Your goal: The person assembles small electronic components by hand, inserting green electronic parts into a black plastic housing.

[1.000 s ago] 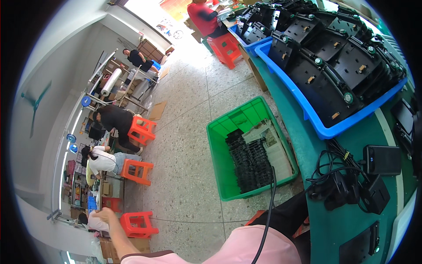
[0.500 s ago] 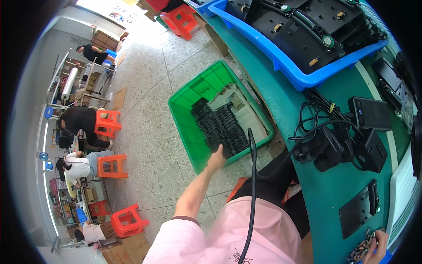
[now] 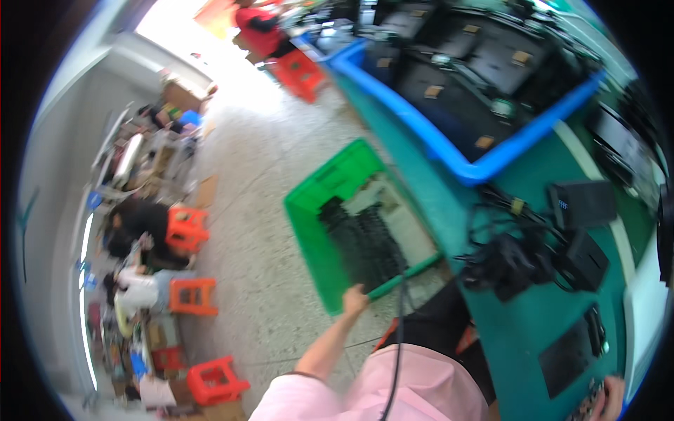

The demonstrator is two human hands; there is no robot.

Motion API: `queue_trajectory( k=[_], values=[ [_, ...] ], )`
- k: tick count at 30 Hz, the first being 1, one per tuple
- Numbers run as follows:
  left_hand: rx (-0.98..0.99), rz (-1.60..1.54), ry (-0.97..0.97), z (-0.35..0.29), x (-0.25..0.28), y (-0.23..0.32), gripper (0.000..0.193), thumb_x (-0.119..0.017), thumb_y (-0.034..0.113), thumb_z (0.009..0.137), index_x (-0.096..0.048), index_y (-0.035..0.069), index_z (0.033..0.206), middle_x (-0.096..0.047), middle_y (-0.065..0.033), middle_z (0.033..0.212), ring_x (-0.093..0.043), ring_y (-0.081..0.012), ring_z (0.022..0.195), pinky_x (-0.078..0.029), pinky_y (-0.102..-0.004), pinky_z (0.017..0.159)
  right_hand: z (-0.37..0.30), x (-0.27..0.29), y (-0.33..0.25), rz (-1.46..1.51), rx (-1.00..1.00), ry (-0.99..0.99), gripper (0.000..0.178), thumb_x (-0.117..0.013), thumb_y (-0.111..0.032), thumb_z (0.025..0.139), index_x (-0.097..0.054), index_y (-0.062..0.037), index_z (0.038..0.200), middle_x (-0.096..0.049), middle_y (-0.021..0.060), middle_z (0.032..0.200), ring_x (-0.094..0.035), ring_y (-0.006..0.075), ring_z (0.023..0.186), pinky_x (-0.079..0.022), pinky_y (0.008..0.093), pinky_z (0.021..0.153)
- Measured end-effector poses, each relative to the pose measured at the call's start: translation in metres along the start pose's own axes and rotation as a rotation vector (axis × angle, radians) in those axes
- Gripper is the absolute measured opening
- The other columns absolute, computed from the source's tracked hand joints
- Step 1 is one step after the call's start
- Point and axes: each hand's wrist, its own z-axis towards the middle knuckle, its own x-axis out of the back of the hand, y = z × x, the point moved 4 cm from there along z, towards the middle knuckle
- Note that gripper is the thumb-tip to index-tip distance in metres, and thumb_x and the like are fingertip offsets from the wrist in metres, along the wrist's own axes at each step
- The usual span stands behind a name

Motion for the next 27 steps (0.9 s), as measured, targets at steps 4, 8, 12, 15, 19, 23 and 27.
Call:
queue_trajectory(
  k=[4, 8, 12, 15, 19, 23, 27],
  values=[
    [-0.483, -0.067, 0.062, -0.026, 0.108, 0.114, 0.017, -0.067, 0.006, 0.084, -0.072, 0.003, 0.101, -0.071, -0.0145, 0.091, -0.068, -0.0261, 0.081, -0.053, -0.0343, 0.073, 0.006, -0.001, -0.004, 0.359, -0.195, 0.175, 0.019, -0.061, 0.01, 0.08, -0.065, 0.0032, 0.098, -0.059, 0.0113, 0.088, -0.062, 0.0226, 0.077, -0.048, 0.0288, 0.066],
    [-1.038, -0.09, -0.299, -0.123, 0.166, 0.186, 0.008, -0.068, -0.002, 0.079, -0.068, 0.003, 0.085, -0.062, -0.0081, 0.069, -0.059, -0.0167, 0.061, -0.047, -0.0292, 0.057, 0.034, 0.002, -0.004, 0.436, -0.089, 0.125, 0.022, -0.068, 0.004, 0.076, -0.066, 0.002, 0.097, -0.062, 0.0133, 0.08, -0.063, 0.0269, 0.069, -0.048, 0.0348, 0.062],
    [-1.644, -0.348, -0.616, -0.244, 0.168, 0.334, 0.016, -0.069, -0.003, 0.068, -0.07, 0.002, 0.083, -0.062, -0.0078, 0.07, -0.06, -0.0229, 0.06, -0.048, -0.0323, 0.056, 0.027, 0.001, 0.005, 0.571, -0.139, 0.094, 0.021, -0.068, 0.001, 0.074, -0.068, 0.0037, 0.095, -0.067, 0.0136, 0.077, -0.067, 0.0246, 0.07, -0.051, 0.0343, 0.064],
    [-2.094, -0.465, -0.704, -0.294, 0.159, 0.405, 0.03, -0.068, -0.006, 0.063, -0.071, 0.0, 0.092, -0.064, -0.0079, 0.077, -0.062, -0.0241, 0.066, -0.05, -0.0344, 0.06, 0.018, 0.0, 0.014, 0.71, -0.314, 0.015, 0.021, -0.067, 0.001, 0.073, -0.07, 0.0043, 0.094, -0.069, 0.0151, 0.076, -0.068, 0.0221, 0.07, -0.052, 0.034, 0.065],
    [-2.158, -0.491, -0.525, -0.331, 0.123, 0.478, 0.036, -0.07, -0.004, 0.068, -0.067, -0.001, 0.104, -0.062, -0.014, 0.098, -0.06, -0.0315, 0.088, -0.049, -0.041, 0.077, 0.014, -0.013, 0.024, 0.718, -0.312, -0.017, 0.019, -0.071, 0.003, 0.077, -0.069, 0.0049, 0.096, -0.068, 0.0077, 0.077, -0.062, 0.0111, 0.071, -0.05, 0.0273, 0.065],
    [-2.027, -0.307, -0.357, -0.319, 0.083, 0.509, 0.049, -0.075, 0.002, 0.07, -0.062, 0.001, 0.118, -0.057, -0.0146, 0.117, -0.053, -0.0339, 0.108, -0.043, -0.0433, 0.09, 0.015, -0.015, 0.015, 0.79, -0.284, 0.03, 0.023, -0.068, 0.005, 0.077, -0.068, 0.0061, 0.1, -0.069, 0.0101, 0.079, -0.065, 0.013, 0.075, -0.052, 0.0279, 0.068],
    [-1.934, -0.12, -0.185, -0.301, 0.065, 0.515, 0.056, -0.079, 0.01, 0.071, -0.061, 0.002, 0.123, -0.056, -0.0128, 0.122, -0.051, -0.0327, 0.114, -0.038, -0.0445, 0.096, 0.018, -0.016, 0.013, 0.792, -0.288, 0.004, 0.023, -0.066, 0.005, 0.077, -0.066, 0.0066, 0.1, -0.068, 0.0097, 0.077, -0.065, 0.0128, 0.072, -0.051, 0.0281, 0.064]
  ],
)
